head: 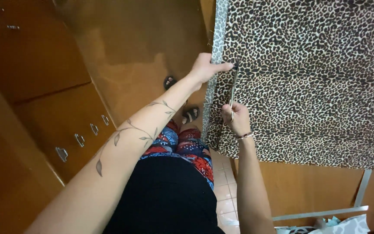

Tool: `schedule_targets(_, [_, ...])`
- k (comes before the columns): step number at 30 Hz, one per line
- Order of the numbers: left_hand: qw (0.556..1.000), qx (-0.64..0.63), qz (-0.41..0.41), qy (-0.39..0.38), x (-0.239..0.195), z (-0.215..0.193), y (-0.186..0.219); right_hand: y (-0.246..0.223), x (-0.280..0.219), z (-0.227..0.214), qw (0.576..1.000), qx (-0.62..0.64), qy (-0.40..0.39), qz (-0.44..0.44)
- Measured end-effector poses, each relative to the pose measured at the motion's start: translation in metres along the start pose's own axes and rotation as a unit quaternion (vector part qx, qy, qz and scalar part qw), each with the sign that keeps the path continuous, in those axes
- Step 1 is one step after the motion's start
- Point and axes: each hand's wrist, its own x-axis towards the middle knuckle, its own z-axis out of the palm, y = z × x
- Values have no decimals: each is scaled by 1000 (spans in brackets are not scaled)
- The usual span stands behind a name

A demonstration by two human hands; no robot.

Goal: The person cuts a large piece of leopard-print fabric on a wooden table using scissors. They trim the edges, fold the fabric, and place the cut piece on a stack of other patterned fabrics.

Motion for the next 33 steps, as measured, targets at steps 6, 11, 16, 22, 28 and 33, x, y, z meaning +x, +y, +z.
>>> schedule_targets(6, [998,-43,-26,-45,-8,-1,12,-17,19,-3,995,64,-5,70])
schedule_targets(11, [997,-48,-28,-51,-24,-4,32,-13,18,-1,997,60,10,46])
schedule_targets(16, [997,-38,-34,-54,-44,-7,59,2,22,-3,998,46,27,17])
schedule_targets(22, [997,-48,-24,-51,-31,-5,41,-1,21,5,998,-20,55,-23])
schedule_targets(28, [997,-41,-31,-49,-44,-3,62,-1,27,3,999,12,47,6])
schedule_targets(33, [998,-44,-30,-43,-31,-4,49,0,53,-7,999,24,24,43])
